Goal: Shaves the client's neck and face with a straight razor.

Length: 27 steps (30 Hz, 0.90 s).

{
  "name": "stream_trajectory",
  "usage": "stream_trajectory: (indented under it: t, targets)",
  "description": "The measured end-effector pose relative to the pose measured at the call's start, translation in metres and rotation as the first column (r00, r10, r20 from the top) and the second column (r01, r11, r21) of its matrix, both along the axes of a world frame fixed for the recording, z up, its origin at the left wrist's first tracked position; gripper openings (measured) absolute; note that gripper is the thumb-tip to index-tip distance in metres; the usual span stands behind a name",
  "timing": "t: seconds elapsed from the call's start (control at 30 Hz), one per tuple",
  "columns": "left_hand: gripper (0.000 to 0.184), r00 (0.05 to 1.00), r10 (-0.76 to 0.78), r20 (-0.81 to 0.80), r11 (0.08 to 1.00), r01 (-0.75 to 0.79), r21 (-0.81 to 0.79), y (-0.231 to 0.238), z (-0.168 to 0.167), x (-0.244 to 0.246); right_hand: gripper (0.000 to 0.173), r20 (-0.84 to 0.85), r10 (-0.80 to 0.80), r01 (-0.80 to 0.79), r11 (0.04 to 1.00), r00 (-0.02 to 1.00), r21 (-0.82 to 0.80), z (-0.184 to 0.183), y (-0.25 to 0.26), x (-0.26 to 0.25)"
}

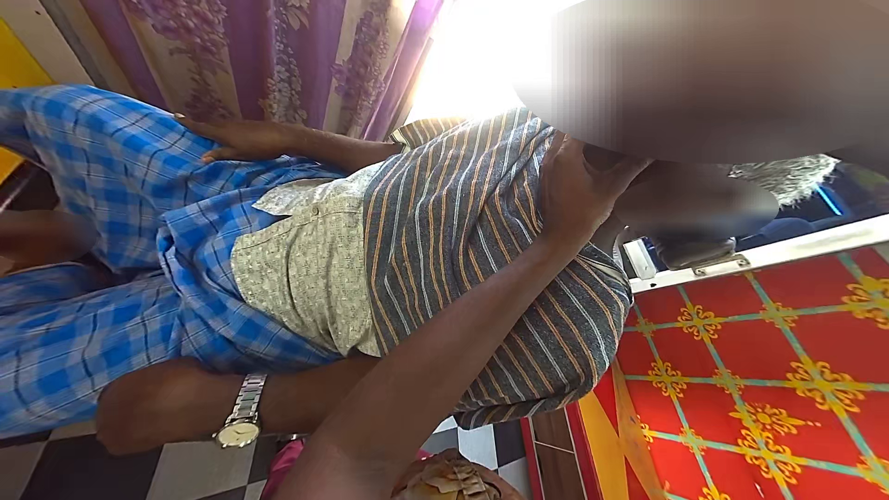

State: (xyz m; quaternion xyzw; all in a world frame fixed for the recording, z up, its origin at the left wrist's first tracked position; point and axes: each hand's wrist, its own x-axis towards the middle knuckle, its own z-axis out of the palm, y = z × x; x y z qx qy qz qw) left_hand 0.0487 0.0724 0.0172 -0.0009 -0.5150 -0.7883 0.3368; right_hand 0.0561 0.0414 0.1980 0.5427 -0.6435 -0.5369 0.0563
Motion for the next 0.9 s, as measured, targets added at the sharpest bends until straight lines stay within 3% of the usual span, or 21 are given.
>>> stream_trajectory:
  t: [0.27,0.47,0.7,0.8,0.9]
  targets:
    - [0.072,1.000,0.014,0.002,1.000,-0.014,-0.024,0.001,0.000,0.000,0.020,-0.060,-0.001,0.004,0.999,0.998,0.036,0.004,0.002,0.011]
    - [0.074,0.999,0.027,-0.035,1.000,-0.027,-0.002,0.004,-0.002,-0.002,0.024,-0.036,0.059,-0.059,0.998,0.998,0.020,0.008,0.017,0.011]
    - [0.073,0.999,0.043,-0.032,0.999,-0.043,-0.015,0.007,-0.002,-0.002,0.020,-0.022,0.016,-0.016,1.000,1.000,0.019,0.009,0.025,0.014]
    - [0.073,0.995,0.097,-0.030,0.995,-0.097,-0.007,0.013,-0.002,0.000,0.021,-0.004,0.015,-0.015,1.000,1.000,0.007,0.010,0.027,0.012]
    - [0.077,0.984,0.176,-0.019,0.984,-0.176,0.025,0.017,-0.001,0.006,0.019,0.074,0.123,-0.119,0.992,0.990,-0.051,0.013,0.021,0.008]
